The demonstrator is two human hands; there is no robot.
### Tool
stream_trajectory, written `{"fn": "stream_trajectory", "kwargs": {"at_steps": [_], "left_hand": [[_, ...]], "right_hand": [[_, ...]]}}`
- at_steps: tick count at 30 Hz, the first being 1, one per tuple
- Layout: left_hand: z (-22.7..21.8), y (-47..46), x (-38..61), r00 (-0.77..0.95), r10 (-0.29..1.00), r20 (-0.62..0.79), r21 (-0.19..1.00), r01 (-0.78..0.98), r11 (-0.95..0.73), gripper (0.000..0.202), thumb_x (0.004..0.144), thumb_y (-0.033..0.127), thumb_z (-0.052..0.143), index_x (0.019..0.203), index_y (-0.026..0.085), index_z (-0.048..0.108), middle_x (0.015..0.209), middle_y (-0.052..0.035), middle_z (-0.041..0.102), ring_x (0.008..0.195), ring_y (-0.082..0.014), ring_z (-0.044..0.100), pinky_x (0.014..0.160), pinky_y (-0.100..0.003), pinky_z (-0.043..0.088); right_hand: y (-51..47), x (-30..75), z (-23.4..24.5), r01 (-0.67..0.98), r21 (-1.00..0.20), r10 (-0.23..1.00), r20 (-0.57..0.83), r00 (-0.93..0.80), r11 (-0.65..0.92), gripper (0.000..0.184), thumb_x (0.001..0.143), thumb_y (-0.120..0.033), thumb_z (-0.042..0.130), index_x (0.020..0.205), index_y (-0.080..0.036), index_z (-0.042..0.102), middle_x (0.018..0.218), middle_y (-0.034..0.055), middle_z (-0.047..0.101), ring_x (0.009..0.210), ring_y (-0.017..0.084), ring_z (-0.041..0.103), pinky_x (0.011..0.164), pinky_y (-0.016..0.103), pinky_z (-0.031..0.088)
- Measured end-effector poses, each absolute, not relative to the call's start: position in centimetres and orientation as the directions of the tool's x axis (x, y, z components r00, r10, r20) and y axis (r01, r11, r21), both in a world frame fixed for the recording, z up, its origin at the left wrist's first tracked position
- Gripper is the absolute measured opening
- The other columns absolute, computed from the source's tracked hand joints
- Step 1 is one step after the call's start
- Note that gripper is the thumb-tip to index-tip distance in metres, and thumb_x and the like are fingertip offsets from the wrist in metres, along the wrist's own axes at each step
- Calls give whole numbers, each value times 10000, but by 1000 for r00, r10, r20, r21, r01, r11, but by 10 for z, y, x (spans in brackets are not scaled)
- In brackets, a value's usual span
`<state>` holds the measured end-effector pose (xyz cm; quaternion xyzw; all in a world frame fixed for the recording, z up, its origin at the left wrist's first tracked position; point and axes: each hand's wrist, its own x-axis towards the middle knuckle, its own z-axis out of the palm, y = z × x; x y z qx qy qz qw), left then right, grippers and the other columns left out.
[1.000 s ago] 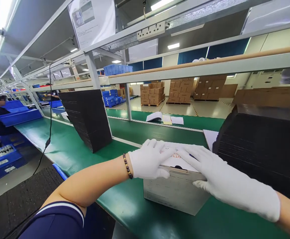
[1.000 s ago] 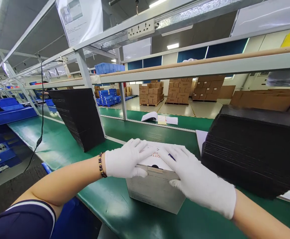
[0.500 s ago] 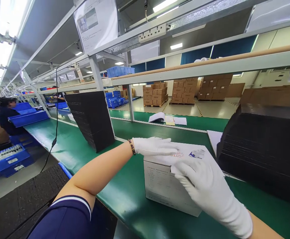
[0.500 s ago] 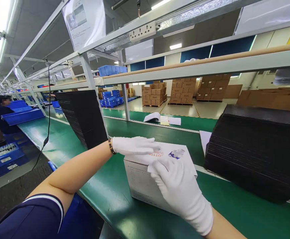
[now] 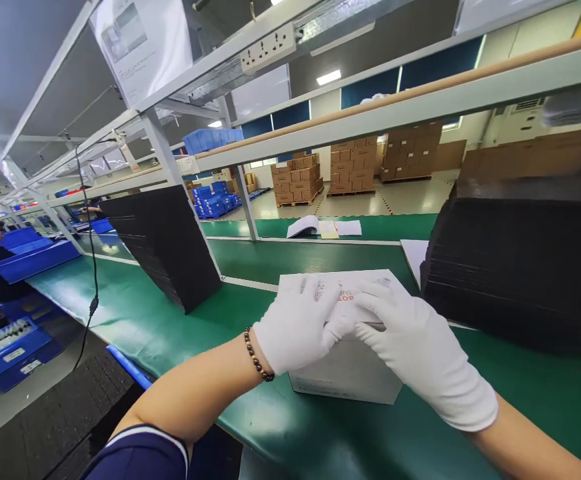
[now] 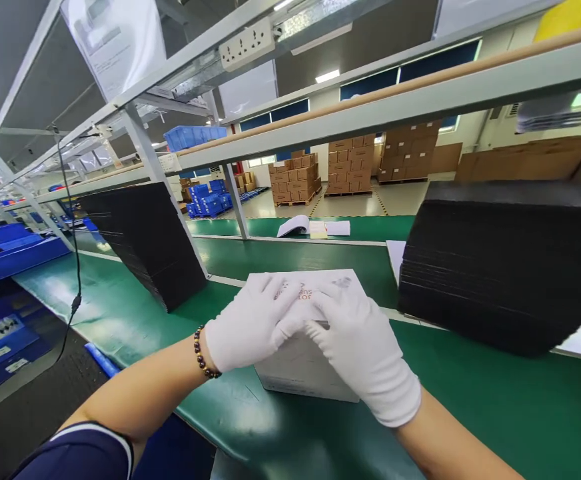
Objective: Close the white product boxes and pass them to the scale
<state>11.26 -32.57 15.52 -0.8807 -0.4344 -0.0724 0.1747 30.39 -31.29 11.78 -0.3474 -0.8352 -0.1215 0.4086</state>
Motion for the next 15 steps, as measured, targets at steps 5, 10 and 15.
{"fn": "stream_trajectory", "kwargs": {"at_steps": [5,10,15], "left_hand": [[152,-326,86,614,728,306,-184,788,-587,570,995,509,205,1359,164,475,1286,-183,558,1240,-337,484,1026,-538,390],[146,-330,13,565,785,252,88,795,-600,572,996,509,171,1433,229,415,1540,-99,370,1453,-283,266,1194,-510,214],[121,-340,-56,101,975,198,686,696,-211,627,922,608,390,1439,256,424,1577,-6,299,1461,-256,248,1221,-425,137]], "right_hand": [[-333,340,97,581,-482,558,828,57,656,215,905,-357,546,1092,-312,641,1259,11,615,1134,235,592,1005,438,478],[-354,382,43,455,-820,816,503,284,347,298,847,-562,525,1003,-353,668,1180,-7,664,1119,281,611,1057,536,451],[-362,405,-48,504,-851,933,289,216,147,526,782,-689,481,1003,-273,714,1084,55,704,1002,339,664,891,573,552]]}}
